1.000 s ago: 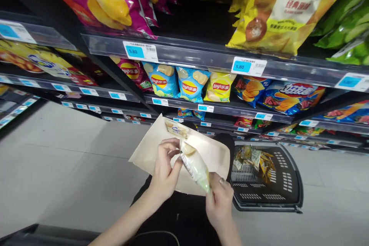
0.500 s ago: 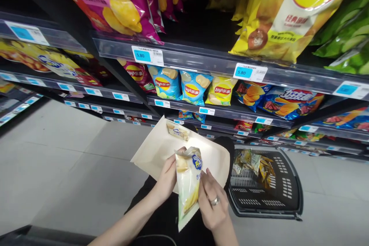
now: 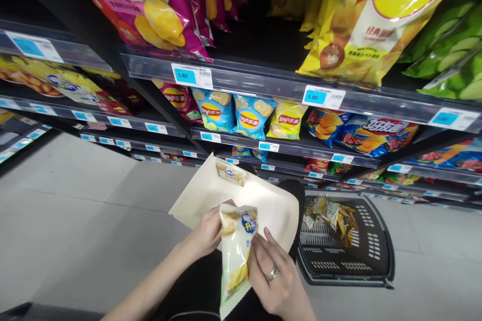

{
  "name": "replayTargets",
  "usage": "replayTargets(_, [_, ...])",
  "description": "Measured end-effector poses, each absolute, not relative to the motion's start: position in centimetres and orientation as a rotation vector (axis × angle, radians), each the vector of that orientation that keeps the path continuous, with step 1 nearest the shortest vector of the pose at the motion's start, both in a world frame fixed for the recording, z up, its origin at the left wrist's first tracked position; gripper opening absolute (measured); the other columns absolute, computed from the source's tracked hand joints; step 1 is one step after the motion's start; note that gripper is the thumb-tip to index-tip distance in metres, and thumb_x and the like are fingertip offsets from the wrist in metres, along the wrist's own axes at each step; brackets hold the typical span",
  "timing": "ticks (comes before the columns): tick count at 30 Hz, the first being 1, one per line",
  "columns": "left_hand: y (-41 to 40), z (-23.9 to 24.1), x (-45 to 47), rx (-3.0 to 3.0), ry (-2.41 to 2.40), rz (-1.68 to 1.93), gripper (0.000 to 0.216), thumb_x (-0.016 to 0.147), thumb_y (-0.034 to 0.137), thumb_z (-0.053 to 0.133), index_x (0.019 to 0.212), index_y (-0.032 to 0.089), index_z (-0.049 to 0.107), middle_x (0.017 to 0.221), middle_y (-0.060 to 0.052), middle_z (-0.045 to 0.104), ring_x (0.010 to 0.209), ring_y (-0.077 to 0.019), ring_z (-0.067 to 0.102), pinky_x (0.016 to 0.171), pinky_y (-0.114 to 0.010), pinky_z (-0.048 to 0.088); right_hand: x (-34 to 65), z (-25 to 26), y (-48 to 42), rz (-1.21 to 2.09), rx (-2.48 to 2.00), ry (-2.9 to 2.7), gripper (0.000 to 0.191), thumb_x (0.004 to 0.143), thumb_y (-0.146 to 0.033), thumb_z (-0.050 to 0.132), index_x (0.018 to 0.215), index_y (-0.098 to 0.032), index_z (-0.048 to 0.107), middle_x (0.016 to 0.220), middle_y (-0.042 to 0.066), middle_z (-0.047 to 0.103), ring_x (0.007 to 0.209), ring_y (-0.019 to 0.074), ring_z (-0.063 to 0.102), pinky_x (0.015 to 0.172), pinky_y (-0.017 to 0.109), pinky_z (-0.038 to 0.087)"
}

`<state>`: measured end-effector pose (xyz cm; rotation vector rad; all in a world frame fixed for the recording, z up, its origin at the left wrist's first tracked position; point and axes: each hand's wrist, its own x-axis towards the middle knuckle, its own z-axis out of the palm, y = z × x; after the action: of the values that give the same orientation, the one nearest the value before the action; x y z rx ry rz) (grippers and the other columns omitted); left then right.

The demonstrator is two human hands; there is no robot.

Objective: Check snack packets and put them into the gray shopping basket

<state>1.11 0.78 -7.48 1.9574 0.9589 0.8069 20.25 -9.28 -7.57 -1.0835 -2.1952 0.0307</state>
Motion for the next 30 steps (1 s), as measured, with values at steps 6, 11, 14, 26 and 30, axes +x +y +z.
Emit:
replayTargets(6, [-0.4, -7.9, 3.1, 1.191, 1.138, 1.028, 0.041, 0.085, 0.053, 0.046, 0.064, 0.018, 0.054, 0.061, -0.001, 0.055, 0.057, -0.0156, 0.052, 0.056, -0.026, 0.044, 17.0, -9.9, -10.2, 0.005, -1.300, -1.874, 0.041, 0.091, -0.009, 0.040, 0.131, -0.010, 0.051, 0.104, 0.016, 0.071, 0.107, 0.0271, 0.065, 0.083, 0.038, 0.061])
replayTargets(11, [-0.5, -7.0, 3.5, 1.127, 1.169, 1.070, 0.033, 0.083, 0.044, 0.051, 0.063, 0.018, 0.055, 0.055, 0.001, 0.051, 0.052, -0.0138, 0.046, 0.054, -0.025, 0.042, 16.4, -7.9, -9.2, -0.013, -1.215, -1.946, 0.037, 0.090, -0.007, 0.037, 0.120, -0.009, 0.059, 0.101, 0.015, 0.072, 0.109, 0.0264, 0.063, 0.087, 0.038, 0.059])
replayTargets(14, [-0.1, -7.0, 2.1, 1.411, 1.082, 1.003, 0.030, 0.083, 0.041, 0.054, 0.063, 0.018, 0.054, 0.059, 0.000, 0.055, 0.054, -0.0142, 0.047, 0.054, -0.025, 0.040, 17.2, -5.9, -8.5, -0.065, -1.119, -2.059, 0.034, 0.090, -0.007, 0.035, 0.107, -0.009, 0.065, 0.098, 0.014, 0.073, 0.108, 0.0248, 0.064, 0.091, 0.037, 0.057])
replayTargets(26, [0.8, -7.0, 0.5, 1.099, 0.723, 0.851, 0.028, 0.070, 0.039, 0.072, 0.086, 0.018, 0.063, 0.098, -0.007, 0.058, 0.090, -0.0205, 0.054, 0.077, -0.028, 0.044, 19.1, -6.7, -9.9, 0.546, -1.162, -1.624, 0.030, 0.092, -0.015, 0.041, 0.094, -0.024, 0.069, 0.076, 0.005, 0.071, 0.066, 0.0167, 0.068, 0.056, 0.024, 0.056])
replayTargets(30, [0.8, -6.7, -0.5, 0.792, 0.589, 0.432, 0.037, 0.064, 0.038, 0.076, 0.091, 0.014, 0.069, 0.086, -0.008, 0.068, 0.076, -0.0209, 0.062, 0.067, -0.028, 0.048, 20.5, -6.4, -10.1, 0.795, -1.317, -1.475, 0.021, 0.089, -0.034, 0.055, 0.089, -0.026, 0.075, 0.079, 0.006, 0.075, 0.074, 0.0203, 0.071, 0.067, 0.027, 0.058])
